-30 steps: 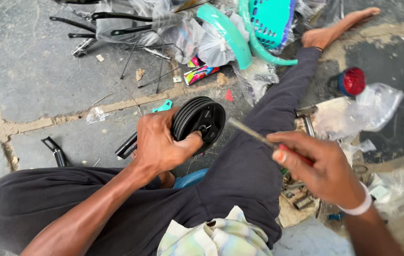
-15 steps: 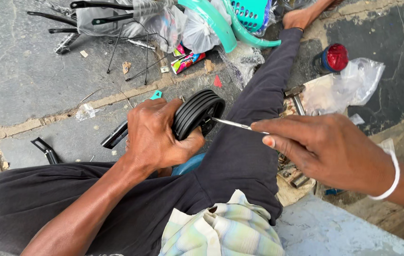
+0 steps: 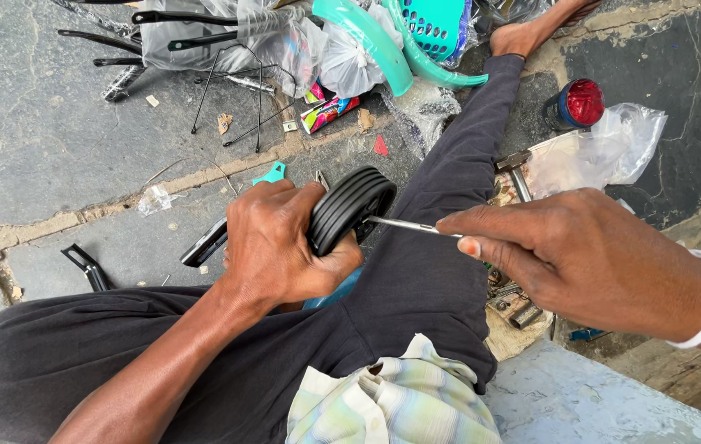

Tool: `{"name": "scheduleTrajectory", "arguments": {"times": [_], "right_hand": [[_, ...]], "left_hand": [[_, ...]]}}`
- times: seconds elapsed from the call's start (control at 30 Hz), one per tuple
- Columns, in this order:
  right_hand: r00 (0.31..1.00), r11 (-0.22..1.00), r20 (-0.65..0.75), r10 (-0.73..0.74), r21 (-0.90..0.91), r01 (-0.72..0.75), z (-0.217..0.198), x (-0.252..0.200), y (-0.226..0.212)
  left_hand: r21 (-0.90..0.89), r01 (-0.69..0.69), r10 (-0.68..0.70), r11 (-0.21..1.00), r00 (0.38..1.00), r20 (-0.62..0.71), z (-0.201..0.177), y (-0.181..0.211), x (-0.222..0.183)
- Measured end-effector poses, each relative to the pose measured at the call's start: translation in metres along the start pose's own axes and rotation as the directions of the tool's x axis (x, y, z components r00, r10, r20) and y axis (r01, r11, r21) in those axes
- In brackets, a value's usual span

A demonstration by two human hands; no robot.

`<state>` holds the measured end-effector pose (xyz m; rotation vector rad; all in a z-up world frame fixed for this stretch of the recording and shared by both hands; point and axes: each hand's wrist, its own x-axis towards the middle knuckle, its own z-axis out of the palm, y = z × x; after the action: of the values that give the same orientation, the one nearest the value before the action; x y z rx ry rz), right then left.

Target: The person unpacks a plastic wheel and components from bags, fits a rubber tire around the rim, and uses pliers and a screwdriver to secure hardware to the wheel assembly.

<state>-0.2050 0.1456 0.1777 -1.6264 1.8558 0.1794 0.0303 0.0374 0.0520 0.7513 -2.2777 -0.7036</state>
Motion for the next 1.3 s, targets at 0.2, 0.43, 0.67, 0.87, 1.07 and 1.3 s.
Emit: {"name": "scheduleTrajectory", "arguments": {"times": [0.2,0.43,0.67,0.87,1.07,1.3], "right_hand": [[0.941,0.935,-0.135,-0.312,-0.223,0.278,0.007,-0.007,-0.003],[0.998,0.994,0.001,-0.064,0.093,0.064,0.021,0.007,0.015],[0.996,0.645,-0.094,-0.009,0.76,0.078,0.058,0.009,0.017],[0.988,0.979,-0.144,-0.06,0.185,0.086,0.022,-0.014,0.018],[0.933,0.982,-0.306,-0.19,-0.077,0.175,0.007,-0.025,-0.001],[0.955,0.977,-0.228,-0.19,-0.135,0.162,0.002,-0.016,-0.005]], "left_hand": [[0.042,-0.073,0.073,0.996,0.997,-0.011,0.003,0.001,-0.002],[0.023,-0.065,0.068,0.998,0.99,-0.127,0.002,-0.001,-0.008],[-0.068,0.046,-0.057,0.997,0.981,-0.185,-0.005,-0.001,-0.005],[-0.123,0.003,-0.022,0.992,0.988,-0.152,-0.008,0.002,0.003],[-0.047,-0.007,0.001,0.999,0.989,-0.145,-0.006,0.002,0.006],[0.034,-0.098,0.102,0.995,0.984,-0.146,-0.005,0.006,0.003]]}}
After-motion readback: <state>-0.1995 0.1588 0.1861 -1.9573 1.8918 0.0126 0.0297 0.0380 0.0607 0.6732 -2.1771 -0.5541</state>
